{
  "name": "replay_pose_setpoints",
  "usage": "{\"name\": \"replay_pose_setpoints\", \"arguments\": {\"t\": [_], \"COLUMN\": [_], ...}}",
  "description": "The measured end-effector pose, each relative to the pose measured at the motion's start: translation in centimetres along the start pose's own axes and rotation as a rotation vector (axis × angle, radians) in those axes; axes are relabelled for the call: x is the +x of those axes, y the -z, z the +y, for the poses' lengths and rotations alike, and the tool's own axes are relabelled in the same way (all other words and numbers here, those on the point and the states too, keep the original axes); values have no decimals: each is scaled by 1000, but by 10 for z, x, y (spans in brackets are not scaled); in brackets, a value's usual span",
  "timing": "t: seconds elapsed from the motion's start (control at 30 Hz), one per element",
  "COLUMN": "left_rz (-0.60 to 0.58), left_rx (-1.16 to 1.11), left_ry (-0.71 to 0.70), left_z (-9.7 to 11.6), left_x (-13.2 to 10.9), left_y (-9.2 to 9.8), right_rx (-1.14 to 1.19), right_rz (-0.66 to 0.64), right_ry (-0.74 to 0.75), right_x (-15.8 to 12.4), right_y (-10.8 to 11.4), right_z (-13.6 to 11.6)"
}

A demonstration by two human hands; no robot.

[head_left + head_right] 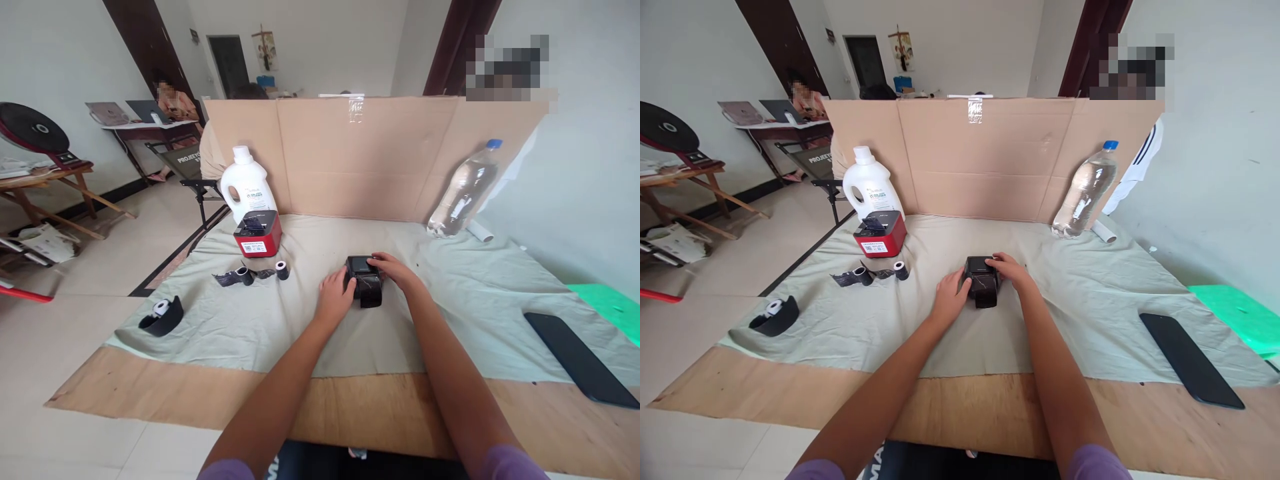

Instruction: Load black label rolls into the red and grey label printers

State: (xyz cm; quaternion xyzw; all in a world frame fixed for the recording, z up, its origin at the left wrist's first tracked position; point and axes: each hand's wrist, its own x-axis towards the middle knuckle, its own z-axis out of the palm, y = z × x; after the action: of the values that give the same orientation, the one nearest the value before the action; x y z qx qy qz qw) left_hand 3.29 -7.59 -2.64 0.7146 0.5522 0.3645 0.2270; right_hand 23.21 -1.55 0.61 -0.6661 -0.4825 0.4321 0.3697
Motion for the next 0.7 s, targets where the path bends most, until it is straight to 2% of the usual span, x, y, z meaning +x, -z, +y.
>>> {"name": "replay_pose_setpoints", "arguments": {"t": [0.1, 0.2, 0.27, 0.4, 0.6, 0.7], "left_rz": [-129, -149, -142, -127, -101, -86], "left_rx": [64, 75, 77, 64, 14, -84], "left_ry": [-18, -1, 11, 28, 42, 65], "left_z": [-2, -5, -8, -13, -23, -17], "left_x": [3, 4, 5, 6, 9, 6], "left_y": [-2, -2, 1, 5, 2, 4], "right_rx": [10, 29, 60, 149, 234, 226], "right_rz": [153, 285, 328, 321, 270, 303], "right_ry": [10, 70, 114, 165, 164, 160], "right_x": [1, -4, -7, -11, -18, -23], "right_y": [-15, -37, -51, -65, -63, -62], "right_z": [3, 7, 8, 7, 0, -5]}}
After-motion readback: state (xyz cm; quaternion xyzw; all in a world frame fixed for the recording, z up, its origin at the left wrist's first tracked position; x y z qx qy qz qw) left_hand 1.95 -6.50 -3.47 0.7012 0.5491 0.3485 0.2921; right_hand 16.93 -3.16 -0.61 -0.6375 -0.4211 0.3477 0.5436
